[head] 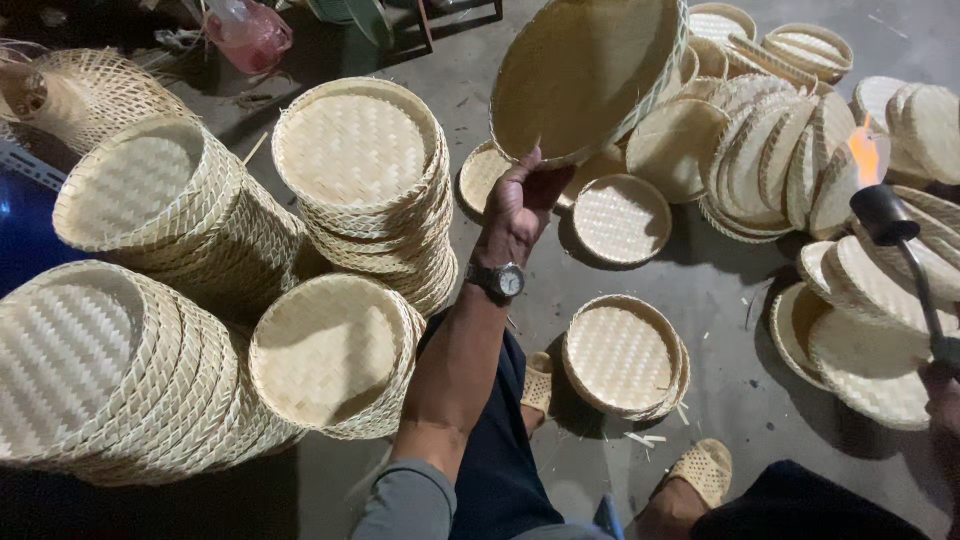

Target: The person singes the surface of woven bamboo baskets using a handheld blowtorch and then stacks them.

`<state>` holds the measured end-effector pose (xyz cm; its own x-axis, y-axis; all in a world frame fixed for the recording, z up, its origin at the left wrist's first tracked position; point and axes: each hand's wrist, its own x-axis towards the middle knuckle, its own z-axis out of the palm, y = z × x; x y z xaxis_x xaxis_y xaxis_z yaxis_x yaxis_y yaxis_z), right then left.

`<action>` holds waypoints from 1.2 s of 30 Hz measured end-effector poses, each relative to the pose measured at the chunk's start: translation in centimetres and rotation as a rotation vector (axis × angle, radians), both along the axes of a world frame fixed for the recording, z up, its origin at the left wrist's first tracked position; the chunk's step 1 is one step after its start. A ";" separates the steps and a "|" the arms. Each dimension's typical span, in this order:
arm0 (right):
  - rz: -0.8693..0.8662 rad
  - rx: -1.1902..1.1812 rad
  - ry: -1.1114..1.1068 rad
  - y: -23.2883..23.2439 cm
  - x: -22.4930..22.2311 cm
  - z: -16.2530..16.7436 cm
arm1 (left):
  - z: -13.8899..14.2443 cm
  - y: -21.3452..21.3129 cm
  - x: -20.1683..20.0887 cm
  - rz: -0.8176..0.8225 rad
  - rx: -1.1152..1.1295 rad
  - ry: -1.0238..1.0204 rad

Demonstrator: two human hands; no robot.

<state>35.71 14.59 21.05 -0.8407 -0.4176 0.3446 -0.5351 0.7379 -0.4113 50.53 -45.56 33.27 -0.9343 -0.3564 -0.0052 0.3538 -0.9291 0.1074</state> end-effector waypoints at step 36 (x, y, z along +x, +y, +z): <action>0.048 0.223 0.136 4.3 -0.5 -1.9 | 1.1 0.1 0.9 0.050 0.059 -0.109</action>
<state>35.24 18.85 19.15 -0.7705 -0.5340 0.3481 -0.6106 0.7750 -0.1628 51.48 -45.44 34.41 -0.9081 -0.3987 -0.1282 0.3892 -0.9164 0.0934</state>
